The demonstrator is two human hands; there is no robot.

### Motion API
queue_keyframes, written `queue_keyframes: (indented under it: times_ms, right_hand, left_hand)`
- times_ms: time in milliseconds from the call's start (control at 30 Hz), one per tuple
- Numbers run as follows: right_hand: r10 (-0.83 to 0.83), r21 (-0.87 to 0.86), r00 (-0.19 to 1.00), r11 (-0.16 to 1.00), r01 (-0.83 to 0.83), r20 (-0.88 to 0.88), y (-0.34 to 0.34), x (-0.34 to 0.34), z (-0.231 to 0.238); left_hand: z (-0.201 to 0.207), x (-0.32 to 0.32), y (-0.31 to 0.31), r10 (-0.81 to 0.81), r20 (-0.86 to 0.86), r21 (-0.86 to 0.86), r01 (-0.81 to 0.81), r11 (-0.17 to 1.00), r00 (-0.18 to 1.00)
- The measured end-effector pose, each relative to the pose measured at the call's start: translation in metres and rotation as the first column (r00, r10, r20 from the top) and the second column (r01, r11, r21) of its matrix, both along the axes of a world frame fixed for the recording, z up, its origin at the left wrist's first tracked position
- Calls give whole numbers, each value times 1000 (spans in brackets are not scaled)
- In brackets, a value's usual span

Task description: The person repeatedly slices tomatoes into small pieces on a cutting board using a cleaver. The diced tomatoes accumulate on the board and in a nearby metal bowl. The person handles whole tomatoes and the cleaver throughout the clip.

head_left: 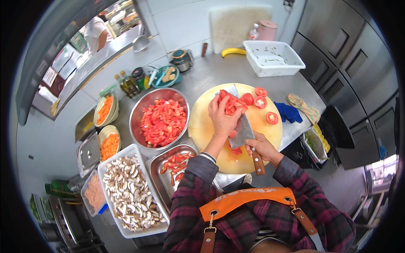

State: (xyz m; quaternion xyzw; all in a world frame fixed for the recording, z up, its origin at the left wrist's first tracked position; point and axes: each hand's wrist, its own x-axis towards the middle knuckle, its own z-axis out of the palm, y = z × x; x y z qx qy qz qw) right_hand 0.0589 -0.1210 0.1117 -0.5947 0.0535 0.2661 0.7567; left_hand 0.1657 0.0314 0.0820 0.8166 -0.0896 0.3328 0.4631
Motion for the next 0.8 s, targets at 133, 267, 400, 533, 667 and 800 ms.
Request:
queue_keyframes:
  times_ms: [133,267,400,533,667,800]
  right_hand:
    - [148,-65,987,987,-144,62,70,43,25]
    - [250,-35,966,968,-248,66,145,86,36]
    - [285,-194,951,946,-259,117,156,94,34]
    - [231,-80,969,971,-224,91,100,81,24]
    - [314,-162,936,944,-288,161,14,50,11]
    - [514,-426,857,783,-454,32,-64,20,5]
  left_hand:
    - [9,21,86,156,-1,-98,-156,983,988]
    - [-4,42,189,308,-67,-148,-315,937,949]
    - [-30,35,238,435,-291,-77,-474,877,852]
    - [-33,30,248,320,-225,-222,-368,903,921]
    - [-12,33,247,203,-68,-352,-214,911,977]
    - [3,41,220,62,-146,-375,-114,920,987]
